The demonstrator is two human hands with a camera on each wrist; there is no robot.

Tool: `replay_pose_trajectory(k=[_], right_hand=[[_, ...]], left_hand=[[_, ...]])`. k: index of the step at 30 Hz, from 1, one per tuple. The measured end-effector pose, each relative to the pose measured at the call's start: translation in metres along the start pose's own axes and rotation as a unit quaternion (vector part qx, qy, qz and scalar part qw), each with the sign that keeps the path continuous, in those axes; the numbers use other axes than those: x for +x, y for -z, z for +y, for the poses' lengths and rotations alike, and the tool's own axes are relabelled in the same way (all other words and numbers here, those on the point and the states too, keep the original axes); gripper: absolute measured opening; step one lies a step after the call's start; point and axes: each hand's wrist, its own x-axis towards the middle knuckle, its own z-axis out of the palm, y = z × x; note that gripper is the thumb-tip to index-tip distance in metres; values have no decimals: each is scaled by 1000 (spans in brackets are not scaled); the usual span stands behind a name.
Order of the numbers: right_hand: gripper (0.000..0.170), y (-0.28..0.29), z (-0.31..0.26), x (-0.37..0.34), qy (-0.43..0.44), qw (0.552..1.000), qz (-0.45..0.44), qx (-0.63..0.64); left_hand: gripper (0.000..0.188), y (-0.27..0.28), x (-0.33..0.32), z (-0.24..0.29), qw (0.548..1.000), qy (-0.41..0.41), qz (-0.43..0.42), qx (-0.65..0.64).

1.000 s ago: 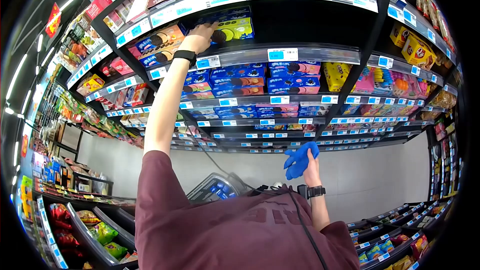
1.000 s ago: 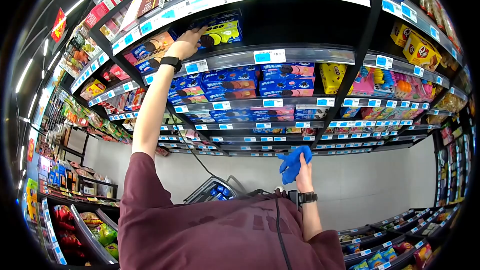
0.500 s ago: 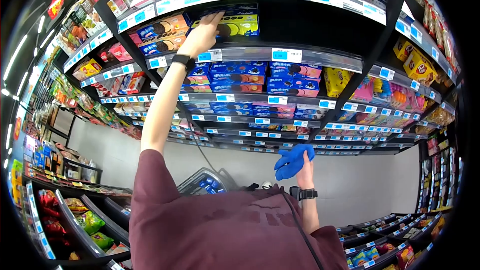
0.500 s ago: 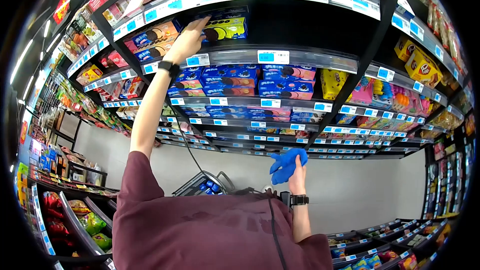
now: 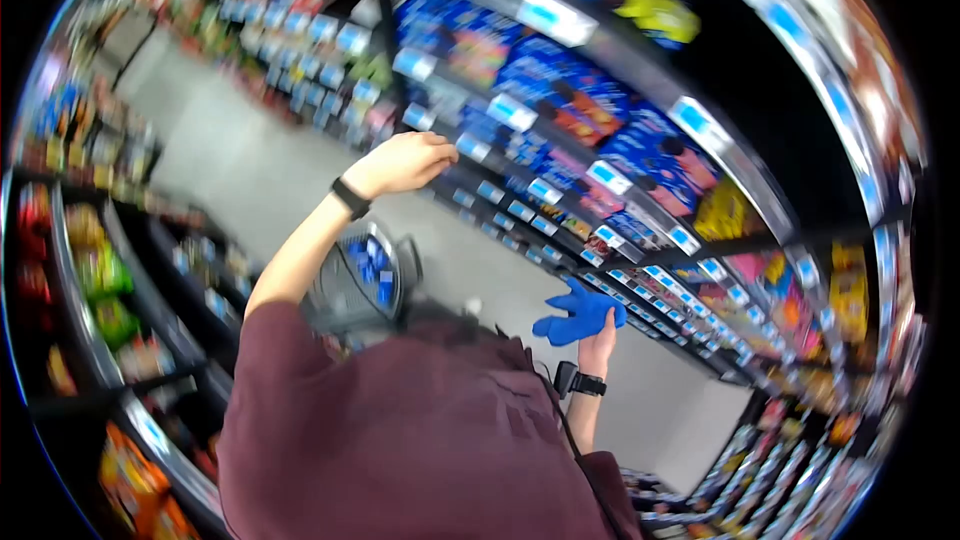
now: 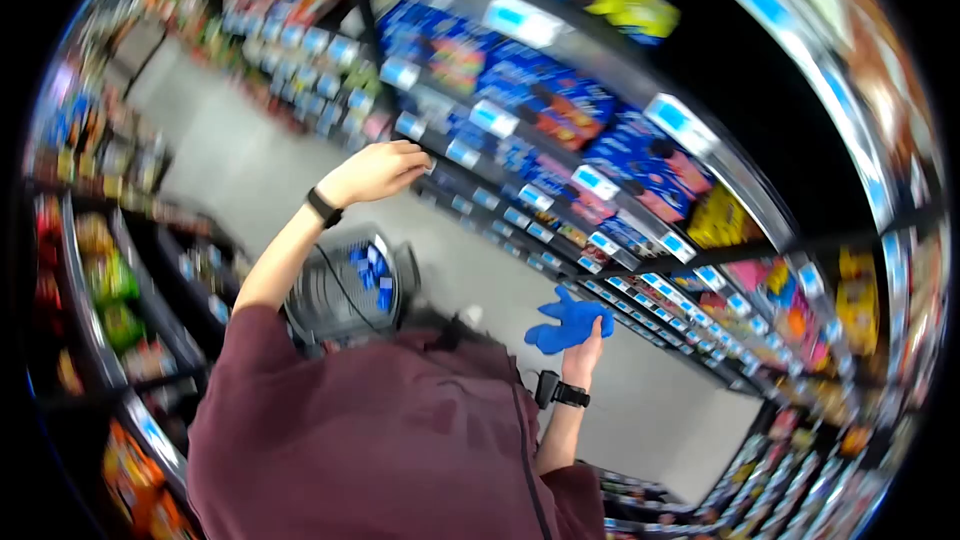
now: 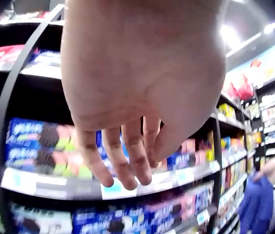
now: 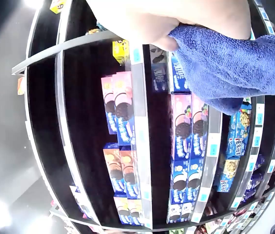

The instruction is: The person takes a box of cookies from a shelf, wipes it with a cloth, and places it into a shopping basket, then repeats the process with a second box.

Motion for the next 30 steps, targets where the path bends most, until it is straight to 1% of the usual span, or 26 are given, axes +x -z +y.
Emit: replay_pose_trajectory(k=[1, 2, 3, 4, 5, 7, 8, 9, 10, 11, 12, 13, 15, 17, 19, 20, 21, 23, 24, 25, 26, 27, 28, 29, 30], right_hand=[[48, 4, 2, 3, -15, 999, -26, -25], [50, 5, 5, 5, -34, 997, -53, -48], [52, 6, 9, 9, -55, 993, -79, -68], [54, 6, 15, 12, -76, 988, -104, -84], [54, 7, 22, 16, -103, 985, -97, -103], [55, 8, 33, 22, -138, 979, -72, -131], [55, -6, 36, 17, -169, 975, -39, -140], [55, -8, 40, 17, -186, 969, -32, -160], [54, -8, 46, 21, -201, 963, -25, -178], [54, -8, 54, 26, -215, 957, -20, -193], [55, -5, 60, 28, -201, 953, -47, -221], [56, -10, 66, 29, -193, 947, -39, -254], [57, -21, 75, 22, -173, 932, -21, -319], [59, -15, 83, 21, -164, 917, -36, -362], [61, -8, 90, 17, -174, 907, -28, -383], [60, 4, 93, 17, -166, 898, -38, -406], [60, 7, 92, 12, -187, 893, -11, -409], [63, 16, 93, 1, -207, 892, -12, -401], [63, -7, 100, -17, -201, 890, -9, -410], [62, 16, 100, -11, -210, 895, -8, -394], [62, 17, 100, -19, -214, 877, 30, -430], [62, 35, 99, -19, -217, 865, 28, -451], [64, 44, 93, -29, -212, 758, 7, -617], [65, 32, 100, -38, -221, 625, -15, -749], [67, 17, 109, -49, -229, 469, -40, -852]], left_hand=[[16, -43, -33, -15, 998, 35, -35, 29], [18, -91, -68, -26, 987, 97, -101, 78], [20, -142, -105, -30, 965, 154, -174, 119], [23, -190, -138, -26, 936, 214, -257, 110], [26, -228, -169, -17, 899, 262, -338, 97], [26, -279, -222, 18, 867, 321, -379, -25], [29, -298, -244, 37, 852, 351, -380, -76], [31, -319, -267, 59, 836, 377, -379, -126], [35, -378, -299, 76, 801, 456, -315, -227], [35, -428, -327, 97, 777, 556, -149, -257], [32, -426, -339, 103, 740, 599, -83, -293], [30, -420, -349, 105, 699, 637, -17, -324], [30, -431, -380, 102, 616, 689, -7, -382], [31, -438, -398, 87, 623, 677, -110, -375], [34, -427, -402, 66, 630, 662, -187, -360], [35, -438, -408, 49, 651, 636, -212, -355], [37, -449, -411, 31, 641, 638, -221, -365], [30, -458, -400, -4, 666, 657, -110, -336], [28, -463, -393, -26, 664, 672, -66, -321], [27, -486, -393, -48, 660, 682, -10, -315], [25, -494, -389, -70, 649, 698, 48, -299], [31, -490, -385, -93, 629, 711, 42, -310], [33, -484, -379, -112, 601, 739, 66, -298], [38, -503, -383, -132, 590, 752, 96, -278], [43, -515, -383, -148, 558, 777, 113, -269]])
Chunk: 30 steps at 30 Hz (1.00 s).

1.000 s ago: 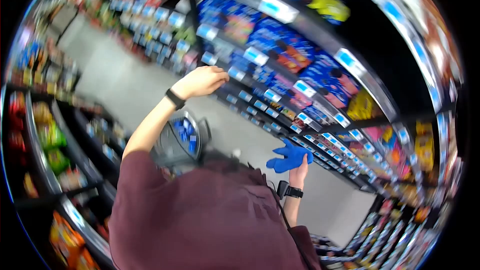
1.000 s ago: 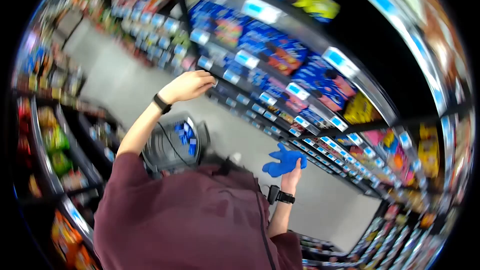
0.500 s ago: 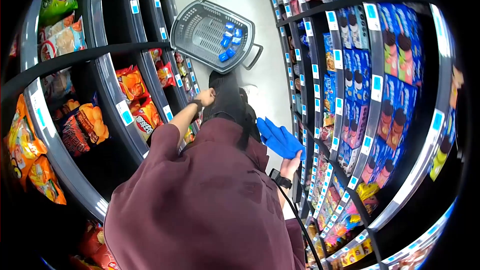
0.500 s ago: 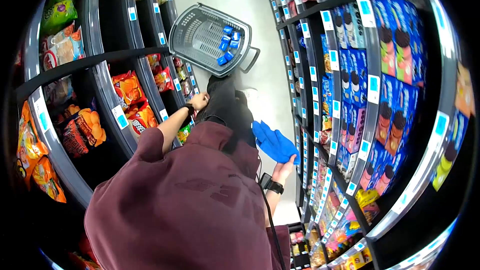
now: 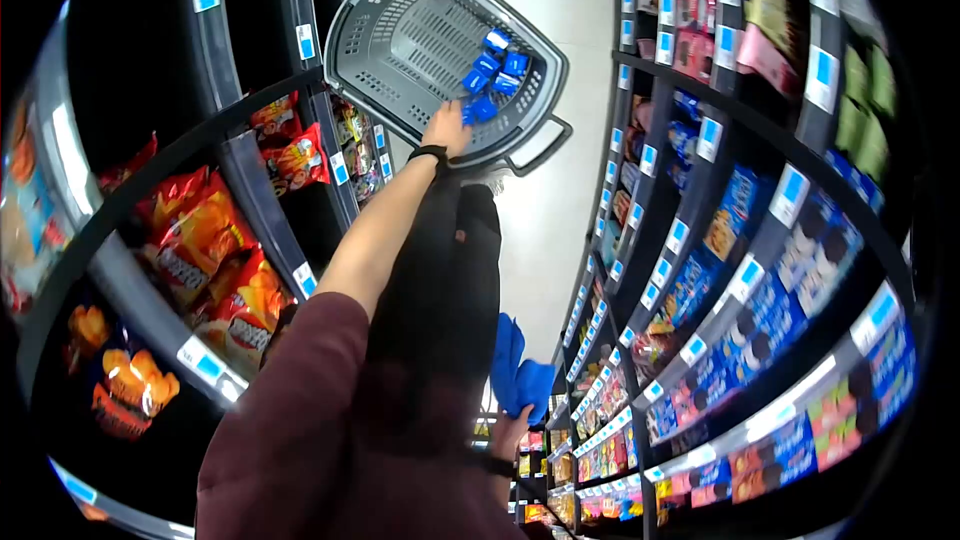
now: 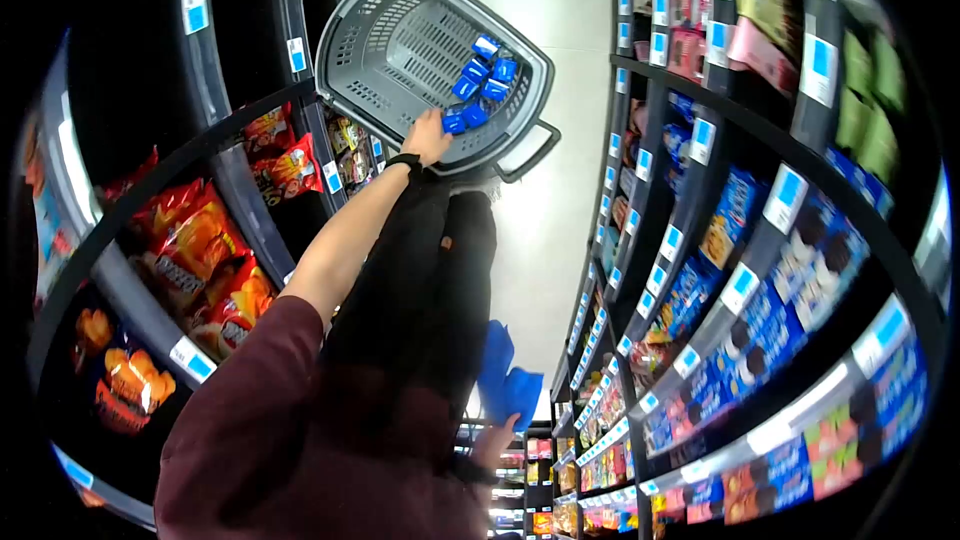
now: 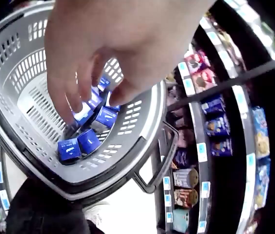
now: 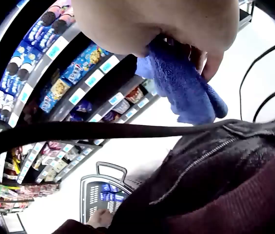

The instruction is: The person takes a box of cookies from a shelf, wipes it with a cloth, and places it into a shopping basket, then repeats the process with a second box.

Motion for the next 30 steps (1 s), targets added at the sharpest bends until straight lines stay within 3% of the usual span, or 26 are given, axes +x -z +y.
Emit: replay_pose_trajectory(k=[2, 3, 4, 5, 7, 9, 10, 11, 15, 17, 20, 22, 23, 24, 25, 27, 28, 30], right_hand=[[71, -14, -44, -15, -23, 979, -19, -204], [74, -24, -39, -12, -17, 972, -20, -233], [75, -35, -28, 1, -98, 983, -32, 151], [77, -41, -13, 9, -168, 843, -28, 511], [80, -47, 5, 13, -188, 809, 5, 556], [81, -47, 16, 16, -212, 836, 5, 507], [81, -50, -1, 15, -197, 882, 14, 429], [81, -53, -8, 18, -203, 834, 24, 512], [76, -51, -48, 18, -177, 977, -30, 115], [70, -45, -52, 14, -135, 982, -36, -126], [71, -39, -57, 11, -113, 980, -15, -161], [76, -45, -28, 29, -103, 987, -31, 121], [78, -48, -11, 37, -105, 961, -41, 254], [79, -44, -43, 28, -131, 936, -53, 322], [79, -45, -32, 32, -116, 945, -45, 304], [80, -46, -12, 40, -88, 960, -28, 265], [77, -41, -10, 39, -29, 947, -40, 319], [65, -30, -36, 28, 31, 878, -22, 477]], left_hand=[[51, -21, 45, -9, 998, 49, 33, 4], [55, -37, 68, -17, 997, 67, 37, 19], [58, -52, 89, -27, 995, 82, 38, 33], [59, -63, 107, -33, 996, 72, 34, 44], [62, -83, 134, -41, 996, 60, 16, 57], [64, -106, 156, -58, 994, 37, 19, 103], [64, -111, 161, -61, 993, 41, 21, 106], [63, -115, 166, -64, 993, 43, 25, 109], [61, -112, 169, -82, 993, 35, 35, 104], [63, -98, 159, -95, 994, 19, 66, 80], [62, -51, 123, -93, 995, 10, 93, 29], [60, -11, 97, -87, 988, -36, 146, -37], [58, 9, 85, -84, 979, -59, 182, -69], [53, 33, 72, -80, 965, -82, 156, -193], [48, 55, 56, -75, 936, -105, 123, -313], [37, 122, 5, -32, 915, -80, 80, -388], [36, 139, -15, -20, 872, -69, 85, -478], [40, 169, -52, 11, 772, -98, 87, -622]])
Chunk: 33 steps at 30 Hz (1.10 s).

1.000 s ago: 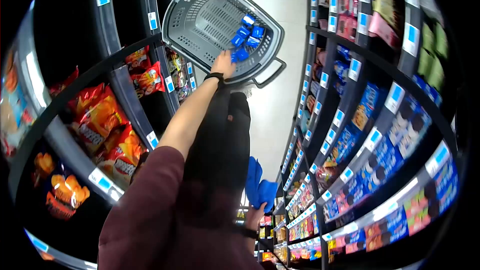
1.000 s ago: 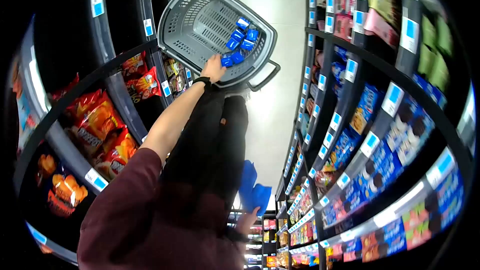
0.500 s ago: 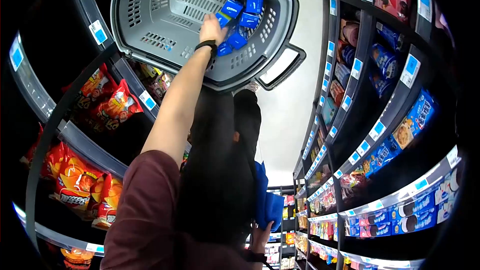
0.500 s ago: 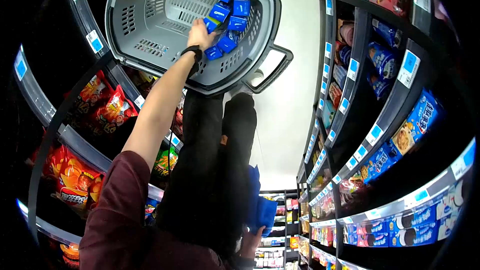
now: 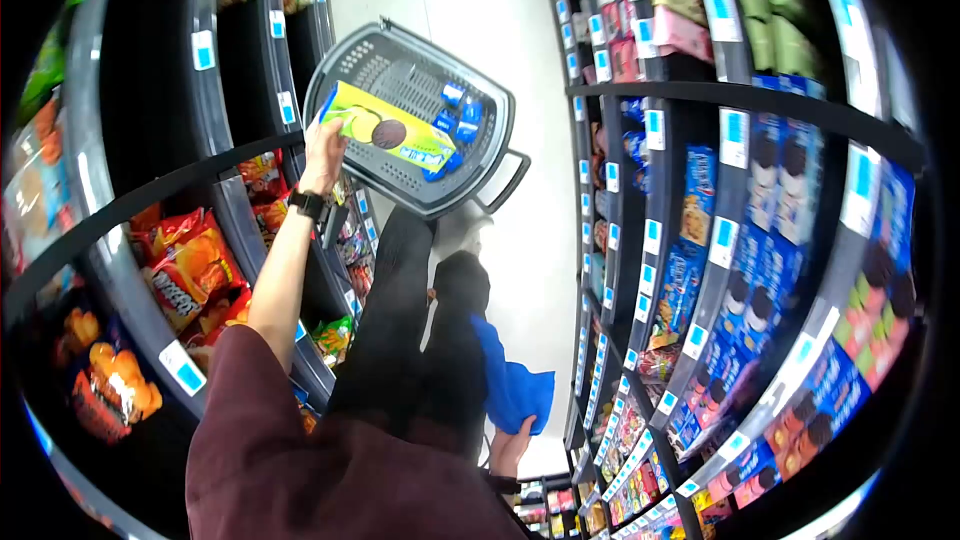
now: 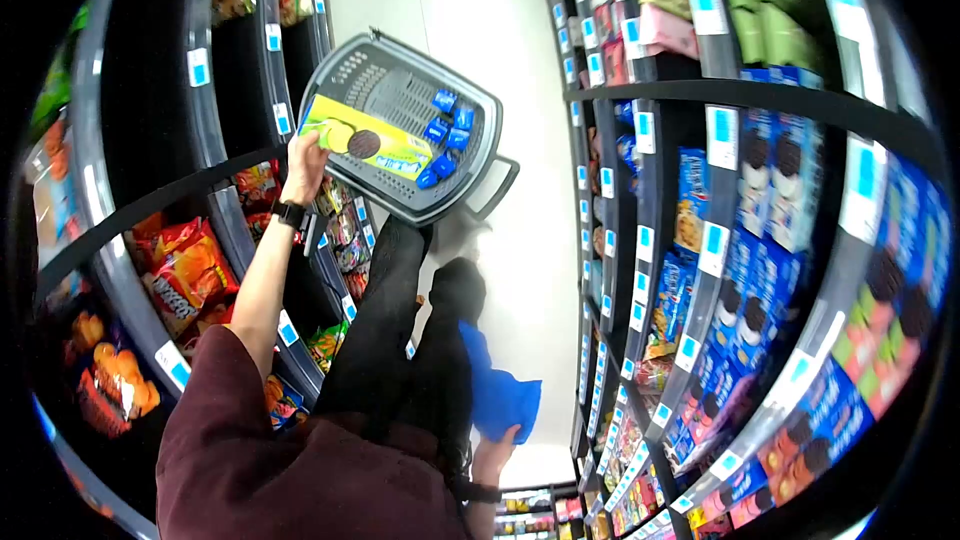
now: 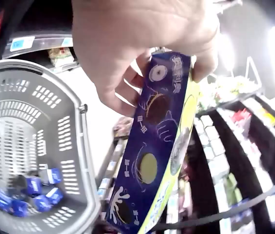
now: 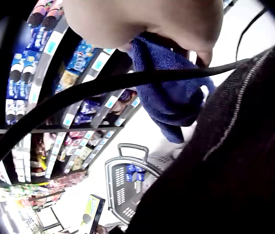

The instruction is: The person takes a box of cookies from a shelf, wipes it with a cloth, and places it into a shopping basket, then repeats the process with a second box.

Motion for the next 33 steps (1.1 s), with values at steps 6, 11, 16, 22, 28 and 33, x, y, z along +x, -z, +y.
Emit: replay_pose_trajectory(k=[6, 11, 16, 22, 28, 33], right_hand=[[66, -1, -94, -37, 134, 957, -116, 231], [65, 21, -166, -117, 305, 914, -148, 221], [54, 35, -191, -169, 562, 786, -238, -101], [39, -53, -257, -246, 734, 478, -252, -411], [81, -92, -274, -252, 717, 573, -357, -174], [78, -109, -311, -282, 706, 585, -388, -96]], left_hand=[[64, -110, -106, 86, 961, 7, 20, -274], [75, -216, -223, 106, 893, 168, -158, -387], [69, -271, -303, 107, 898, 248, -174, -318], [67, -262, -366, 126, 864, 269, -353, -237], [67, -266, -343, 166, 937, 70, -340, -30], [73, -277, -336, 230, 926, -94, -364, 21]])
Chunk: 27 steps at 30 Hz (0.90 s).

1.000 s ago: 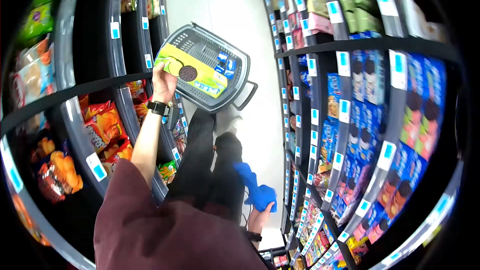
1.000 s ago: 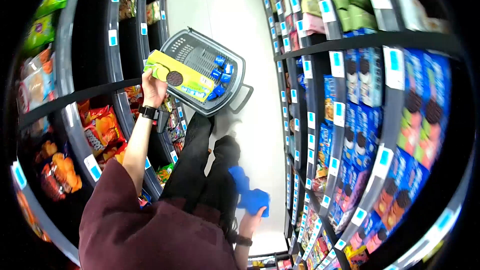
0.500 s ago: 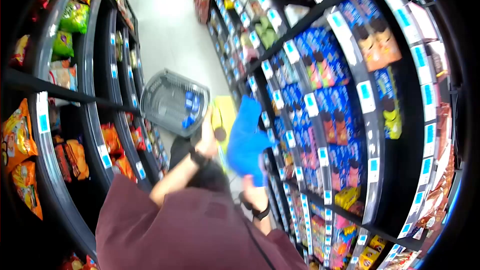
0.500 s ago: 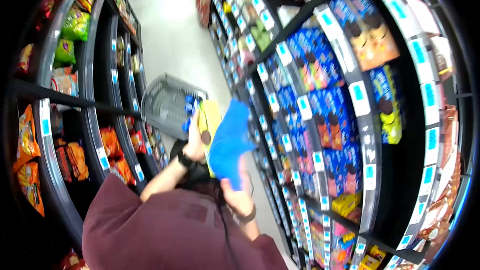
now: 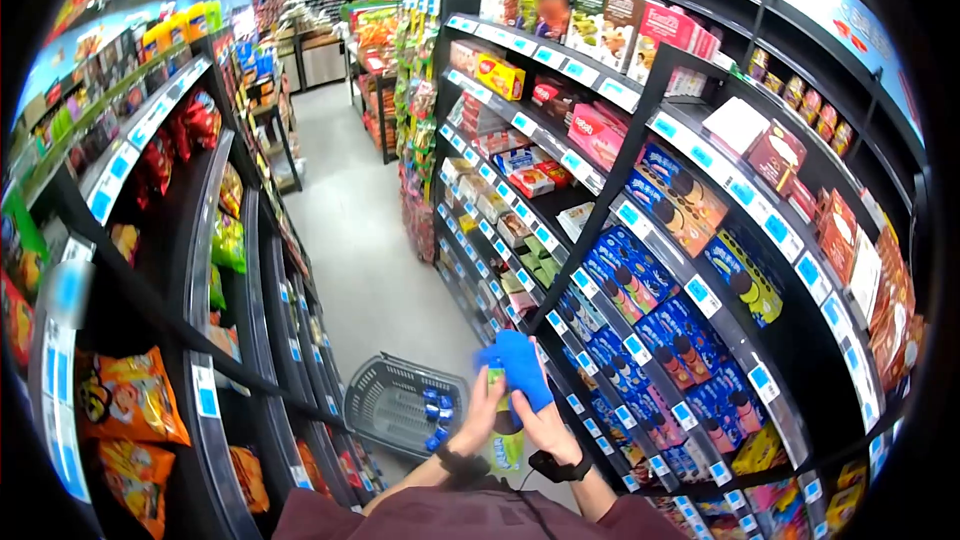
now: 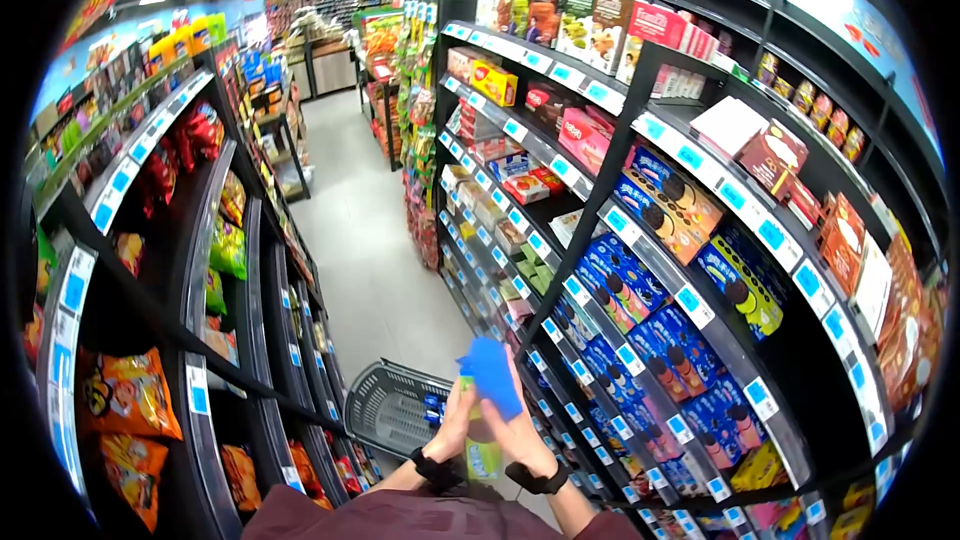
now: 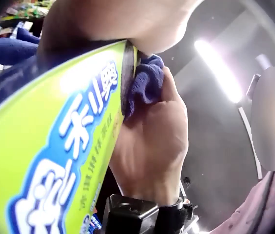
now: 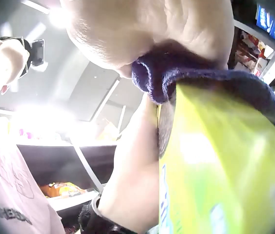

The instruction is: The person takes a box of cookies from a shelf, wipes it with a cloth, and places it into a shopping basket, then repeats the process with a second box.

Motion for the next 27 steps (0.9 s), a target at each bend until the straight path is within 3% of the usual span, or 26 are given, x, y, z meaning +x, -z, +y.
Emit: replay_pose_trajectory(k=[1, 4, 8, 11, 12, 16, 18, 22, 24, 25, 27], right_hand=[[69, -2, 10, 4, 12, 998, -21, -49], [66, -24, 6, 10, -6, 1000, 8, 8], [73, -47, 7, -7, -40, 998, 42, -10], [73, -57, 11, -19, -47, 993, 87, -63], [73, -63, 13, -28, -63, 990, 106, -71], [66, -66, 30, -39, -159, 974, 159, 40], [61, -51, 19, -34, -172, 970, 168, 40], [56, -29, -5, -18, -96, 973, 207, -27], [57, -26, -18, -14, -57, 974, 216, -38], [57, -31, -16, -16, -88, 963, 251, 36], [57, -41, -10, -22, -86, 951, 296, 35]], left_hand=[[63, -10, 3, 26, 999, -30, 43, 14], [43, -5, 18, 47, 982, -18, 149, -118], [44, 30, 53, 65, 976, -65, 158, -133], [45, 38, 66, 77, 981, -56, 102, -155], [44, 32, 66, 74, 981, -41, 118, -150], [34, 10, 61, 51, 997, -70, 20, 6], [34, -1, 51, 45, 998, -53, -26, -4], [41, -17, 35, 23, 999, -37, -16, 28], [45, -20, 37, 32, 998, -11, -64, -9], [46, -23, 42, 35, 998, -11, -64, -15], [50, -28, 51, 44, 998, -13, -51, -35]])
